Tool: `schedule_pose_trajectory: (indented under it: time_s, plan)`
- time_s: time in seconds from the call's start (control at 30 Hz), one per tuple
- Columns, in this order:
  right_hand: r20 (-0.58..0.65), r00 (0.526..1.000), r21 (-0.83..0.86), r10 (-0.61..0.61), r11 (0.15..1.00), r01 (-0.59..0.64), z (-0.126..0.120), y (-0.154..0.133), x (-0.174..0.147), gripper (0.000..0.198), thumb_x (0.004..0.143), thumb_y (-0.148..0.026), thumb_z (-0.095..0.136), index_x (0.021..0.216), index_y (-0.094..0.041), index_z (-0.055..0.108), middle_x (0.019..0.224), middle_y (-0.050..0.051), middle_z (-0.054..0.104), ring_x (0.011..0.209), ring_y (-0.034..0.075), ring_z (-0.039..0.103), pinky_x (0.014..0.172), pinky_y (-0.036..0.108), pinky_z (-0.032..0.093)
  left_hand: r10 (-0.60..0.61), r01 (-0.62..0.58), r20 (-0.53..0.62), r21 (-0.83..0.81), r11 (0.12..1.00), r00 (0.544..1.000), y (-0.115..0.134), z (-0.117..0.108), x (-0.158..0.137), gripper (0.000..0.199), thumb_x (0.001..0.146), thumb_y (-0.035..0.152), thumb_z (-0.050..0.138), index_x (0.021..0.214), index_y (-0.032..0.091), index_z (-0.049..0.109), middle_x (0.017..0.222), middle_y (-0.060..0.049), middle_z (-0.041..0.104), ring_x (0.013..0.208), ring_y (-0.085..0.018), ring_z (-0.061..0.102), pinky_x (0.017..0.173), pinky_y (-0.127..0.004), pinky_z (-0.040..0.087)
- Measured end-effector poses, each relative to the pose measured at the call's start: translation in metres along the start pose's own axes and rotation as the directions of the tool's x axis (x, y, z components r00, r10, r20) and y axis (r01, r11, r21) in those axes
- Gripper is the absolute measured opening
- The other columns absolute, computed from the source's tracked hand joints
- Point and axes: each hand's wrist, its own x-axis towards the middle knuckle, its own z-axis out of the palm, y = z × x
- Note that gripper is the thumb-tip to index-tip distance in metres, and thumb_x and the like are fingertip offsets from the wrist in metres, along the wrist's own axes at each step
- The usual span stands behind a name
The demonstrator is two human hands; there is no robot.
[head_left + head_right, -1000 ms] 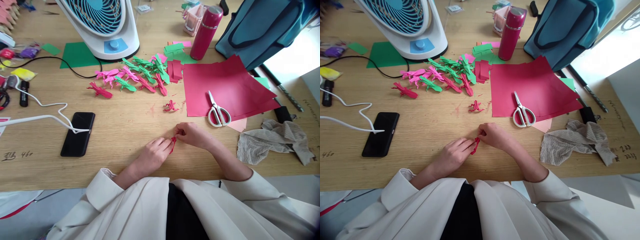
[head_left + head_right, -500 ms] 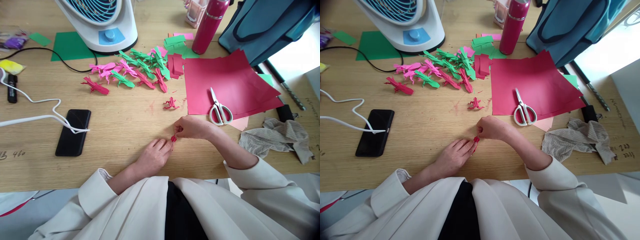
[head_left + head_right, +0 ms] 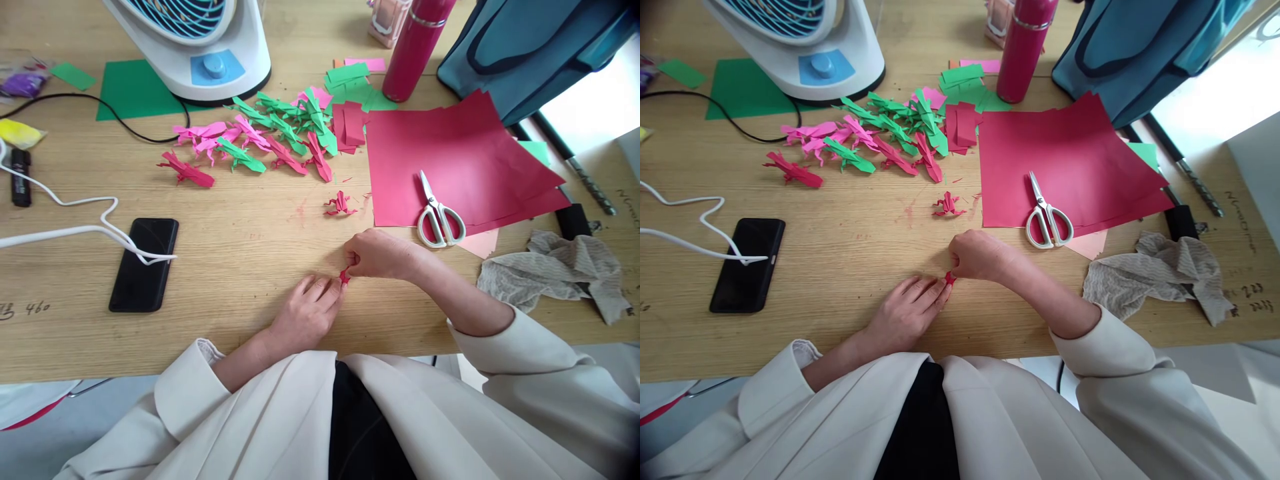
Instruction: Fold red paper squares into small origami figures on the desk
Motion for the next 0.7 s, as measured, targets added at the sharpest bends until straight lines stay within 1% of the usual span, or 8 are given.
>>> schedule_pose_trajectory:
  time_s: [0.07,0.17,0.27,0.33,0.43,0.53,0.63,0.7]
  plan:
    - [0.031,0.999,-0.034,0.033,0.999,-0.031,-0.002,-0.004,-0.001,0.016,0.071,-0.029,0.075,0.062,-0.020,0.064,0.062,0.005,0.064,0.059,0.018,0.055,0.053,0.028,0.029,-0.001,0.001,-0.003,0.003,1.000,1.000,0.000,0.000,0.000,0.040,0.094,0.009,0.041,0.130,0.009,0.058,0.126,-0.012,0.066,0.112,-0.025,0.059,0.097,-0.042,0.045]
    - [0.084,0.994,-0.118,0.071,0.991,-0.060,-0.006,-0.011,-0.002,0.016,0.073,-0.035,0.071,0.072,-0.019,0.069,0.072,0.008,0.069,0.068,0.022,0.062,0.055,0.028,0.032,-0.004,0.004,-0.013,0.018,1.000,1.000,0.001,0.000,-0.001,0.040,0.094,0.009,0.041,0.130,0.011,0.058,0.125,-0.012,0.066,0.113,-0.024,0.059,0.098,-0.042,0.045]
    - [0.101,0.991,-0.166,0.084,0.984,-0.066,-0.008,-0.016,-0.005,0.020,0.077,-0.037,0.067,0.081,-0.018,0.070,0.080,0.010,0.071,0.075,0.024,0.065,0.057,0.029,0.034,-0.012,0.013,-0.031,0.037,0.999,0.999,0.003,-0.001,-0.002,0.040,0.094,0.008,0.041,0.130,0.011,0.058,0.124,-0.011,0.067,0.114,-0.024,0.059,0.097,-0.041,0.045]
    - [0.097,0.992,-0.167,0.081,0.984,-0.064,-0.007,-0.017,-0.007,0.019,0.078,-0.035,0.064,0.082,-0.017,0.070,0.082,0.010,0.071,0.075,0.024,0.064,0.057,0.028,0.034,-0.022,0.024,-0.050,0.048,0.999,0.999,0.005,-0.001,-0.002,0.039,0.094,0.008,0.041,0.128,0.010,0.059,0.124,-0.011,0.068,0.114,-0.024,0.059,0.097,-0.040,0.045]
    - [0.089,0.995,-0.150,0.035,0.988,-0.021,-0.004,-0.015,-0.010,0.013,0.079,-0.028,0.059,0.077,-0.018,0.067,0.078,0.008,0.070,0.070,0.020,0.061,0.055,0.027,0.032,-0.051,0.053,-0.043,0.052,0.997,0.998,0.009,-0.001,-0.002,0.038,0.094,0.009,0.042,0.127,0.011,0.060,0.126,-0.011,0.067,0.116,-0.024,0.059,0.096,-0.039,0.045]
    - [0.083,0.995,-0.099,-0.060,0.993,0.069,-0.003,-0.009,-0.012,0.011,0.078,-0.022,0.056,0.072,-0.018,0.064,0.074,0.006,0.067,0.065,0.016,0.055,0.055,0.026,0.030,-0.077,0.079,-0.037,0.057,0.995,0.996,0.011,-0.001,-0.002,0.037,0.094,0.010,0.044,0.127,0.012,0.061,0.127,-0.011,0.066,0.114,-0.023,0.060,0.096,-0.038,0.046]
    - [0.094,0.983,-0.013,-0.156,0.987,0.158,-0.004,-0.001,-0.013,0.011,0.078,-0.017,0.053,0.072,-0.018,0.062,0.074,0.003,0.066,0.063,0.013,0.050,0.058,0.025,0.031,-0.079,0.083,-0.048,0.069,0.994,0.996,0.012,-0.001,-0.001,0.035,0.094,0.011,0.048,0.126,0.012,0.062,0.127,-0.011,0.067,0.112,-0.023,0.061,0.093,-0.036,0.047]
    - [0.088,0.981,0.014,-0.173,0.985,0.173,-0.004,0.001,-0.014,0.012,0.077,-0.014,0.051,0.071,-0.018,0.060,0.074,0.003,0.065,0.062,0.012,0.048,0.058,0.024,0.031,-0.074,0.077,-0.049,0.072,0.994,0.996,0.012,-0.001,0.000,0.033,0.094,0.012,0.049,0.124,0.012,0.063,0.126,-0.010,0.067,0.112,-0.023,0.061,0.091,-0.035,0.048]
